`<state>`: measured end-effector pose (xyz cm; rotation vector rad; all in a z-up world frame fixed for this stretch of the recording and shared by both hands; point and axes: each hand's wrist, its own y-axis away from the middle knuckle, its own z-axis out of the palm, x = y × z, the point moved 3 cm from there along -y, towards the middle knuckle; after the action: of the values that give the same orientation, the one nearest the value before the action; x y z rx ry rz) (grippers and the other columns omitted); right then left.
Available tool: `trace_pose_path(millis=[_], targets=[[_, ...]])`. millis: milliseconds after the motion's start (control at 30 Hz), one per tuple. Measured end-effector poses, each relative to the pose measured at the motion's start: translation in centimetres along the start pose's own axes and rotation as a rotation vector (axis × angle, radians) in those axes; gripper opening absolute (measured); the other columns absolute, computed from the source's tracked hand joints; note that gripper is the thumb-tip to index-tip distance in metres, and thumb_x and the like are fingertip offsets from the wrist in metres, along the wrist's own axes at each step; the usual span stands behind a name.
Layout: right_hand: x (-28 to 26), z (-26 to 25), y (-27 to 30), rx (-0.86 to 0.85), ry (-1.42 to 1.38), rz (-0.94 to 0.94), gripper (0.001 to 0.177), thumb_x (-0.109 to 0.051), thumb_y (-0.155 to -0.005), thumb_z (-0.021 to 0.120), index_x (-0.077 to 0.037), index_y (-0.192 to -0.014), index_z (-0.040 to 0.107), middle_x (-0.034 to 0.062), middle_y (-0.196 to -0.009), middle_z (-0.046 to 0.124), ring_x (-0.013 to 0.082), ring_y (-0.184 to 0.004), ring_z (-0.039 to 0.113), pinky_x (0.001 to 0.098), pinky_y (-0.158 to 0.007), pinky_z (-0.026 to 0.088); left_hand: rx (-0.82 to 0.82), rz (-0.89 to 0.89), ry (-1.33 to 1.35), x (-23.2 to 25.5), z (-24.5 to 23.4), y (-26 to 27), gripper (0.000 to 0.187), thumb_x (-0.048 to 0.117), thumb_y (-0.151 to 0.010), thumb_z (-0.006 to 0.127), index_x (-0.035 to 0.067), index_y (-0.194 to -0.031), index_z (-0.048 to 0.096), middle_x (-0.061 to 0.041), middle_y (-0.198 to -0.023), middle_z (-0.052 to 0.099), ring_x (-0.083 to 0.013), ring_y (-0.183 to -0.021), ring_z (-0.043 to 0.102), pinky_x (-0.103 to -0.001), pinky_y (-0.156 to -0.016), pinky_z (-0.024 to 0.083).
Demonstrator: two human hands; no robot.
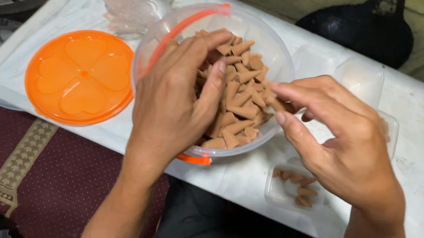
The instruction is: The person picks up incense cones from a large bucket and places them into smaller clear plastic containers by hand.
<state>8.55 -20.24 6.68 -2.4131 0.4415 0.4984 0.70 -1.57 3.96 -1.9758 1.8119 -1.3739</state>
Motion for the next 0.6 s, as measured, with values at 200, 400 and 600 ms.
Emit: trace_pose_path(millis=[200, 400, 600], targets=[[2.4, -1.8, 6.9, 0.057, 0.008, 0.133, 0.012, 0.013, -0.099, 0.074, 0.016, -0.110, 0.071, 0.0280, -0.106, 0.070, 0.0284, -0.090, 0.066, 0.0308, -0.076, 0.056, -0.059, 0.252, 0.110, 1.7, -0.6, 1.0, 0.022, -0.006, -0.119, 0.051, -0.012, -0.140, 0.058, -0.023, -0.119, 0.068, -0.0361, -0.101, 0.057, -0.046, -0.091, 0.045], [5.9, -1.5, 12.2, -0.014, 0.031, 0.303, 0.013, 0.001, -0.100, 0.072, 0.012, -0.107, 0.074, 0.0212, -0.101, 0.075, 0.0265, -0.087, 0.071, 0.0334, -0.080, 0.055, -0.311, 0.305, 0.425, 6.0, 2.7, 3.6, 0.032, 0.008, -0.114, 0.039, -0.007, -0.129, 0.062, -0.020, -0.109, 0.067, -0.0328, -0.096, 0.063, -0.044, -0.087, 0.049], [8.2, 0.5, 15.5, -0.092, -0.031, 0.348, 0.017, -0.005, -0.097, 0.075, -0.005, -0.114, 0.075, 0.0085, -0.103, 0.075, 0.0227, -0.092, 0.066, 0.0354, -0.086, 0.047, -0.487, 0.281, 0.575, 6.3, 8.0, 7.0, 0.031, 0.006, -0.111, 0.035, -0.002, -0.129, 0.060, -0.017, -0.114, 0.063, -0.0319, -0.104, 0.064, -0.043, -0.093, 0.051]])
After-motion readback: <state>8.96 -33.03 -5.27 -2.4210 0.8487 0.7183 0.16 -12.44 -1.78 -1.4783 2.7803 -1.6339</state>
